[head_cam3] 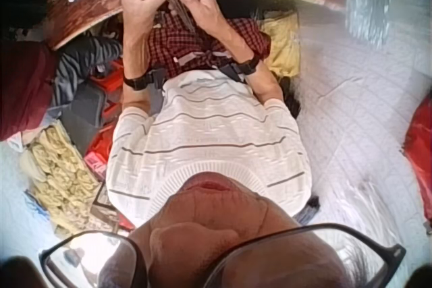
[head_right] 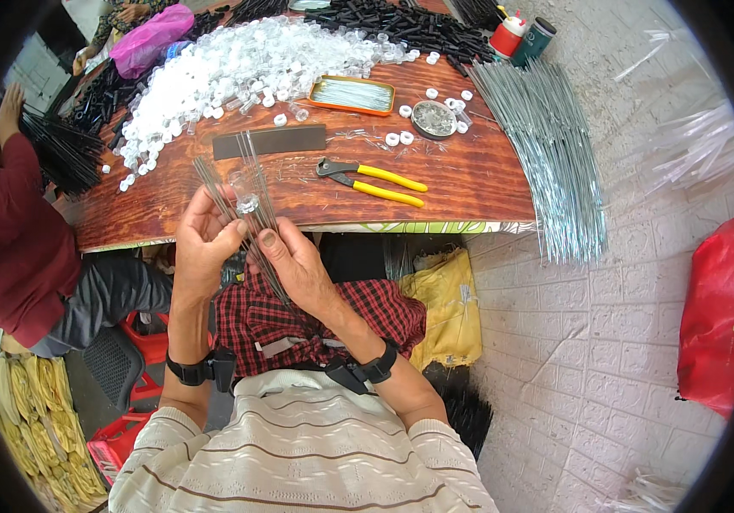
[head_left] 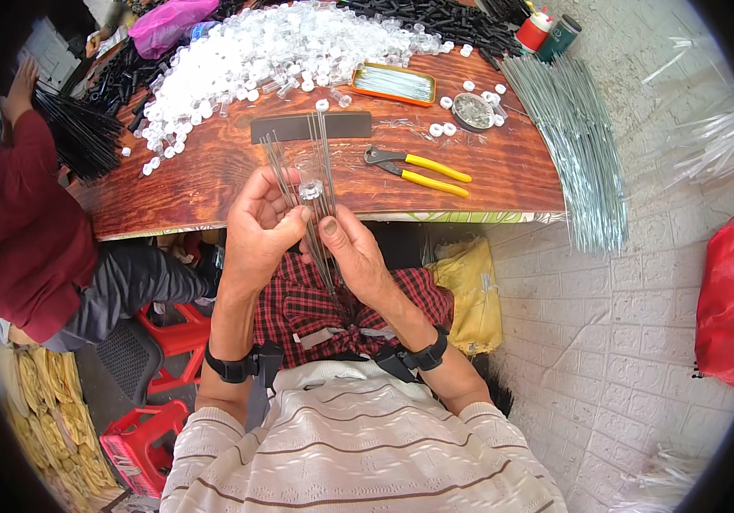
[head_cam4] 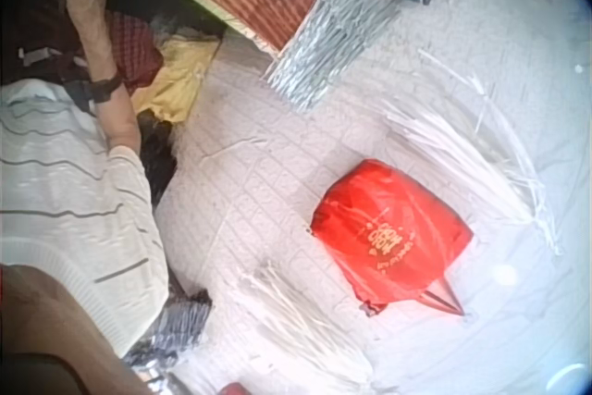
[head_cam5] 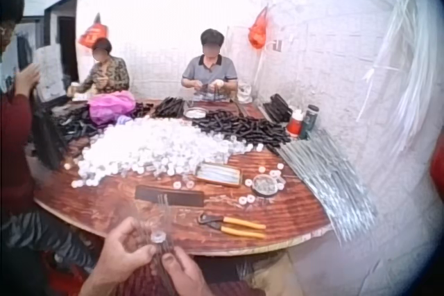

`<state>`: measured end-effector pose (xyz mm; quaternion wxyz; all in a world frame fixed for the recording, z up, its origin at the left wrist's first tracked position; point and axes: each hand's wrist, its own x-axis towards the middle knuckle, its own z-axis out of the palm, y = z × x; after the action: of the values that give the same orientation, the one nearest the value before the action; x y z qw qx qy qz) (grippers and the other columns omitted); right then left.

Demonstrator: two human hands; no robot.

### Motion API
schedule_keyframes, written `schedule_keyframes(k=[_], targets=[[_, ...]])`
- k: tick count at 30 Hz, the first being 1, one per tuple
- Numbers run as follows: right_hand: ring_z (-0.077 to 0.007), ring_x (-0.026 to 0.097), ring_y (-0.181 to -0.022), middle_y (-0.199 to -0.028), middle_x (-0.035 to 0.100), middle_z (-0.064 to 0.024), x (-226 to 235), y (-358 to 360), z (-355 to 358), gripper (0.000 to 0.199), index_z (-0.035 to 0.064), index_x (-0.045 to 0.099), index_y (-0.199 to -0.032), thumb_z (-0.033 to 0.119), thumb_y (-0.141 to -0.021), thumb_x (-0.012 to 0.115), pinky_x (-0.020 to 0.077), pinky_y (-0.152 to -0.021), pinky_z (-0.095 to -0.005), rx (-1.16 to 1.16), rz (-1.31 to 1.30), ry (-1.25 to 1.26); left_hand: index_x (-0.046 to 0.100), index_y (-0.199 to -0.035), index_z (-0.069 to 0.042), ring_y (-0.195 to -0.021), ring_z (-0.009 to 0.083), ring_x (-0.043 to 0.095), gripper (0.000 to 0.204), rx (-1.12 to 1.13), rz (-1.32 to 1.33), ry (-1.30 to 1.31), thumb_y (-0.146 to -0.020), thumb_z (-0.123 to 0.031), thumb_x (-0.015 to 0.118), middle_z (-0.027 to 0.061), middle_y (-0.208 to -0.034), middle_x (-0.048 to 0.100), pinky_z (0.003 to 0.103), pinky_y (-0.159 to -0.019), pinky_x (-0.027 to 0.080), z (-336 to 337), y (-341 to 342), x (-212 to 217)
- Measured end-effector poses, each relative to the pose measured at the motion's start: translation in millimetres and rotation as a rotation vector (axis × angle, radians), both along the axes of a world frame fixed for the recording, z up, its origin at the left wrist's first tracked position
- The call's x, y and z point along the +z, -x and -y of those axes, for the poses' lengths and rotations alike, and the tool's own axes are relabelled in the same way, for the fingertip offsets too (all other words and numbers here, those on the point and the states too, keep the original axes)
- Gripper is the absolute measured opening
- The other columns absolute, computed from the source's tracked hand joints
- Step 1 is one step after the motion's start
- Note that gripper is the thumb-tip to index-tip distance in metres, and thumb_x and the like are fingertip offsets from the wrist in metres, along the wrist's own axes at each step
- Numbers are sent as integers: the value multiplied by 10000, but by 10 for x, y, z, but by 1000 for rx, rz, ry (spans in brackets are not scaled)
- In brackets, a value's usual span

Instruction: The recorder is assembling the rib structure of an umbrella by inserting metal rods into a central hub and securing them using pliers.

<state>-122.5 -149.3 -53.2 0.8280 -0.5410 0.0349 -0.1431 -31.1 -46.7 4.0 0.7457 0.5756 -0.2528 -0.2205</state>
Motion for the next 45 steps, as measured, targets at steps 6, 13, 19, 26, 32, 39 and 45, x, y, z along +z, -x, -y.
schedule_keyframes(k=[6, 13, 19, 26, 32, 39, 45], targets=[[-100, 573, -766, -832, 584, -45, -6, 4, -2, 418, 4, 495, -1112, 401, -982, 472, 483, -696, -250, 0, 43, 5, 458, -1138, 14, -717, 98, 591, 329, -29, -47, -1, -828, 39, 564, 97, -963, 604, 222, -479, 498, -21, 6, 39], [-104, 568, -771, -852, 582, -46, -20, 28, 32, 397, 3, 493, -1118, 368, -965, 524, 476, -708, -257, 45, 43, 17, 453, -1168, 25, -736, 125, 608, 368, -139, -74, 38, -830, 24, 596, 123, -993, 608, 240, -508, 515, -67, -43, 14], [-108, 553, -740, -830, 569, -42, -12, 49, 120, 429, 15, 501, -1124, 405, -949, 541, 469, -697, -252, 113, 37, -77, 475, -1221, 47, -854, 188, 645, 432, -356, -31, 159, -839, -85, 627, 157, -1066, 614, 297, -632, 548, -132, -170, -11], [-111, 519, -668, -761, 537, -33, 74, 51, 315, 453, 27, 520, -1090, 446, -921, 559, 435, -603, -240, 470, 107, -193, 592, -1105, 31, -837, 190, 676, 270, -341, -47, -3, -891, -131, 619, 129, -983, 660, 255, -658, 541, -213, -242, 137], [-111, 480, -613, -716, 511, -27, -121, -19, 336, 431, 24, 544, -1043, 437, -920, 558, 411, -558, -237, 631, 161, -358, 613, -1040, 12, -854, 146, 638, 258, -328, 28, -40, -816, -72, 708, 81, -978, 631, 256, -717, 516, -161, -337, -39], [-104, 466, -578, -694, 508, -39, -263, -170, 313, 498, -19, 557, -1016, 464, -897, 580, 384, -494, -224, 892, 255, -515, 589, -1068, -42, -875, 190, 633, 532, -451, -84, 144, -667, -273, 852, 78, -905, 636, 333, -783, 514, 92, -381, -33], [-106, 473, -556, -682, 518, -51, -388, -199, 282, 551, -40, 574, -1046, 483, -875, 601, 379, -469, -224, 956, 303, -589, 653, -975, -10, -885, 216, 620, 503, -577, -58, 113, -631, -308, 865, 107, -885, 634, 332, -731, 508, 42, -419, -197]])
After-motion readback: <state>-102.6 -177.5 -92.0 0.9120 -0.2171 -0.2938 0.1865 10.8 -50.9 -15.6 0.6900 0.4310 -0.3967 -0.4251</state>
